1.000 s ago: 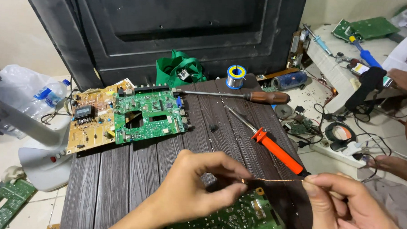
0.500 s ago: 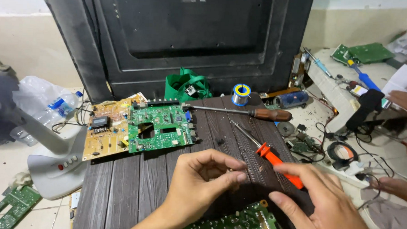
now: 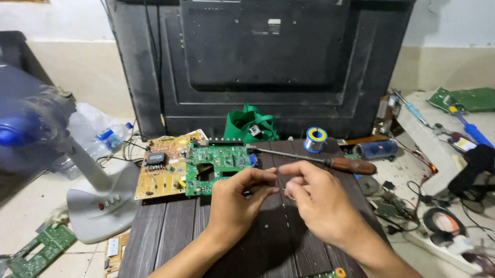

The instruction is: Preparing a thin wire by twisting it and then soldering it onto a circuit board

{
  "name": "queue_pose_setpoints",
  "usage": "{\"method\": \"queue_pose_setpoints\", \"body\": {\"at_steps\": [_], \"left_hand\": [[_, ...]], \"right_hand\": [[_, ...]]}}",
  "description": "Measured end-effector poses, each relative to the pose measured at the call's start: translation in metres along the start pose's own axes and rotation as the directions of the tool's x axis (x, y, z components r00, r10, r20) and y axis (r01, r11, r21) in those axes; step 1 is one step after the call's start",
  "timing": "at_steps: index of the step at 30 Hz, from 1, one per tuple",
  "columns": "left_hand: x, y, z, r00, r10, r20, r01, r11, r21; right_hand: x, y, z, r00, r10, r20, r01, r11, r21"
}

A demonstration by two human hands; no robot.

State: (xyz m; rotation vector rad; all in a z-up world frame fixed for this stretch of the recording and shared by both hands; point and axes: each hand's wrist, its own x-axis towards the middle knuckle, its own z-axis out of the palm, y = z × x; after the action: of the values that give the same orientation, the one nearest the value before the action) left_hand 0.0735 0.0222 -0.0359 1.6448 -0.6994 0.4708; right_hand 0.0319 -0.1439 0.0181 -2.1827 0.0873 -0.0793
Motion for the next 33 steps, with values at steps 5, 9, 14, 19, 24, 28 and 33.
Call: {"method": "queue_pose_setpoints", "body": {"at_steps": [5, 9, 14, 19, 24, 28, 33], "left_hand": [[0.007, -0.008, -0.002, 0.989, -0.126, 0.081, 0.135, 0.985, -0.110], [0.005, -0.014, 0.001, 0.941, -0.263, 0.211, 0.312, 0.918, -0.244], [0.000, -0.025, 0.006, 0.927, -0.249, 0.282, 0.355, 0.825, -0.439], [-0.003, -0.024, 0.008, 0.878, -0.383, 0.288, 0.479, 0.709, -0.518], [-0.004, -0.030, 0.013, 0.782, -0.585, 0.215, 0.609, 0.644, -0.463], [0.000, -0.035, 0.010, 0.775, -0.575, 0.263, 0.600, 0.538, -0.592], [0.003, -0.028, 0.005, 0.836, -0.421, 0.352, 0.548, 0.674, -0.494]], "right_hand": [[-0.001, 0.009, 0.003, 0.997, -0.019, -0.075, 0.016, 0.999, -0.030], [0.001, 0.026, 0.003, 0.960, -0.226, -0.166, 0.225, 0.974, -0.025], [0.000, 0.026, 0.005, 0.865, -0.414, -0.283, 0.445, 0.894, 0.053], [0.000, 0.035, 0.007, 0.809, -0.486, -0.331, 0.477, 0.871, -0.113], [-0.003, 0.032, 0.004, 0.753, -0.581, -0.308, 0.563, 0.812, -0.154], [-0.002, 0.033, 0.001, 0.790, -0.543, -0.284, 0.534, 0.837, -0.115], [-0.004, 0.030, -0.001, 0.764, -0.571, -0.299, 0.530, 0.821, -0.213]]}}
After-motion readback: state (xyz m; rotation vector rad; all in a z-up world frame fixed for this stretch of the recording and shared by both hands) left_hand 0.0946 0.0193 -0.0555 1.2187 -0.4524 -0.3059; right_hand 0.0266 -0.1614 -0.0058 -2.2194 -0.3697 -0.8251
